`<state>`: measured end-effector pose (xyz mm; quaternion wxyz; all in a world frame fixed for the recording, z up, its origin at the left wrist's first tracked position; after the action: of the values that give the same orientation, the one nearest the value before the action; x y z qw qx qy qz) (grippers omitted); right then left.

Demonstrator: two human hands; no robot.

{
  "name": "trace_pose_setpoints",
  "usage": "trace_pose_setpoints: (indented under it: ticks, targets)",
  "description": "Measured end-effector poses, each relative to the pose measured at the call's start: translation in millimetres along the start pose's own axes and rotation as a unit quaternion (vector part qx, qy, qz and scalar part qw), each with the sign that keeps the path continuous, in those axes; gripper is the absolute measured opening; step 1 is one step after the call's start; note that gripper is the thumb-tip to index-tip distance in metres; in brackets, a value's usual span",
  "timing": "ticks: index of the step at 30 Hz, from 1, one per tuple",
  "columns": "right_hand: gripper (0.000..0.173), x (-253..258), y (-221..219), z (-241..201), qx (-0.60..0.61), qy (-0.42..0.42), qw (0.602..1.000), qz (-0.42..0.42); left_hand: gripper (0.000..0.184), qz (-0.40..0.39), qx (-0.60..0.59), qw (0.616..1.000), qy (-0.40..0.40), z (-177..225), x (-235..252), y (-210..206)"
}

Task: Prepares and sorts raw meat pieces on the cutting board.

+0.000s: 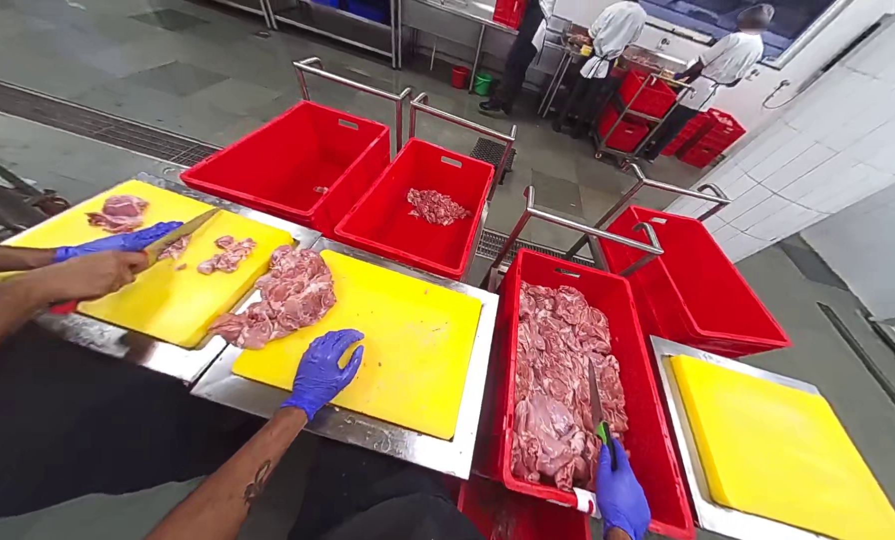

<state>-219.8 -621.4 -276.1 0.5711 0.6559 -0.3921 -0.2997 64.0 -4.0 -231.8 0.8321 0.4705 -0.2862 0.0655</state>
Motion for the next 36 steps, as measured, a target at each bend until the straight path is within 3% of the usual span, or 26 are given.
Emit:
trace_pose_setpoints:
  ticks: [4,6,10,12,15,16,17,20,21,24,25,28,32,36]
  targets:
    - [0.046,6,-1,-3,0.009,0.007,1.000,0.004,0.043,-0.024,-0.011,1.000,-0.006,4,11,-1]
    - [0.047,-2,4,6,0.007,0.008,1.000,0.003,0.054,-0.056,-0.051,0.996,-0.039,32,20,8]
    - [0.048,2,3,1,0.030,0.014,0.999,0.006,0.079,0.057,-0.260,0.952,-0.152,114,120,57]
    - [0.048,4,0,-2,0.034,0.024,0.999,0.003,0.083,0.062,-0.458,0.884,-0.066,130,174,73]
    - [0.049,2,-1,2,0.036,0.028,0.999,-0.009,0.087,0.029,-0.737,0.663,0.127,140,233,85]
    - [0.049,1,0,4,0.034,0.025,0.999,-0.010,0.094,0.013,-0.769,0.623,0.146,145,242,90]
    - [0.049,-2,-1,4,0.038,0.021,0.999,-0.014,0.097,-0.005,-0.776,0.613,0.147,149,246,94]
    - [0.051,-2,-1,-8,0.032,0.026,0.999,-0.020,0.098,-0.065,-0.736,0.662,0.129,145,217,92]
    - [0.051,0,1,-13,0.035,0.027,0.999,-0.019,0.099,-0.091,-0.742,0.647,0.150,144,198,85]
    - [0.050,-3,5,3,0.055,0.027,0.998,-0.003,0.110,-0.119,-0.787,0.520,0.309,141,112,49]
    - [0.049,-5,6,8,0.047,0.028,0.998,0.001,0.110,-0.104,-0.784,0.502,0.350,134,83,41]
    - [0.049,-3,2,0,0.057,0.037,0.998,0.008,0.111,-0.057,-0.757,0.506,0.409,98,29,27]
    - [0.050,1,2,-4,0.054,0.029,0.998,0.014,0.110,-0.024,-0.751,0.490,0.442,71,21,7]
    - [0.050,-2,1,2,0.051,0.032,0.998,-0.002,0.110,-0.024,-0.744,0.496,0.447,69,23,4]
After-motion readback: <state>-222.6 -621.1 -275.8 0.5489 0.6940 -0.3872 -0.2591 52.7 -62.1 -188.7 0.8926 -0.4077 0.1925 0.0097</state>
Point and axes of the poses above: each hand's wrist, its own x-axis towards the middle knuckle, its own y-axis out of the back of the hand, z = x × y, the point moved 9 cm from there along x, towards the middle knuckle, and after that the axes turned 7 degrees about z, right-handed, at the moved point
